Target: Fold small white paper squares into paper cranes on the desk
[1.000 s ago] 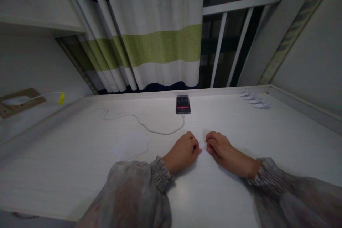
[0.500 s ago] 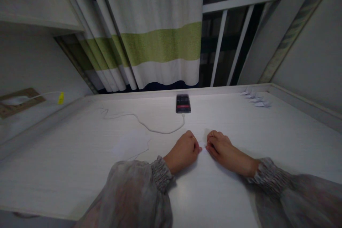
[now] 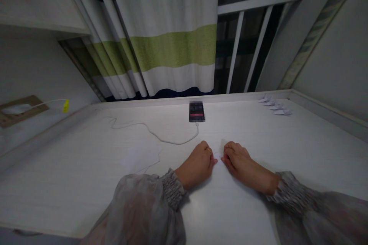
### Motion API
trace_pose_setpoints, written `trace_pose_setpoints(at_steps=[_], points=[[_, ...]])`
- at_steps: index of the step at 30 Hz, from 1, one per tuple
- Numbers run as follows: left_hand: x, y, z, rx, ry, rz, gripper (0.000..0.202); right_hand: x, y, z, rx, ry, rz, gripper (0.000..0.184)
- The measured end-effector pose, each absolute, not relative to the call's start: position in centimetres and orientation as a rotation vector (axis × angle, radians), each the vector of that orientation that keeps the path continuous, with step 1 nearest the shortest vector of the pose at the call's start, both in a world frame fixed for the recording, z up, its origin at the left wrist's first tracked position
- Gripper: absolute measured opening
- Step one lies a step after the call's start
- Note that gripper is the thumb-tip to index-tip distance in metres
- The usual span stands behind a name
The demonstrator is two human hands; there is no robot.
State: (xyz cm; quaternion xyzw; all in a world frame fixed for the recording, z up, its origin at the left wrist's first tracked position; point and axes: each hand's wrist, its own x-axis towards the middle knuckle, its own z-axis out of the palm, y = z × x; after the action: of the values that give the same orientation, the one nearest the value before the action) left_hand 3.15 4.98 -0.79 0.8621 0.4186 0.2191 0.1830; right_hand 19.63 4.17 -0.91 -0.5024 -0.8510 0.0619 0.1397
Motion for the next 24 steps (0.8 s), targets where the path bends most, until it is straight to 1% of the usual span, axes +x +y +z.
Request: trace_pose_setpoints(at_steps=[16, 24], points=[[3.87, 4.66, -0.24, 2.507, 1.306, 0.485, 0.012, 19.46, 4.2, -0.72, -1.461, -2.476, 0.086, 0.016], [3.6, 4.92, -0.21, 2.382, 1.266, 0.556, 0.007, 19.64, 4.31, -1.33, -1.476, -2.401, 0.092, 0.011]])
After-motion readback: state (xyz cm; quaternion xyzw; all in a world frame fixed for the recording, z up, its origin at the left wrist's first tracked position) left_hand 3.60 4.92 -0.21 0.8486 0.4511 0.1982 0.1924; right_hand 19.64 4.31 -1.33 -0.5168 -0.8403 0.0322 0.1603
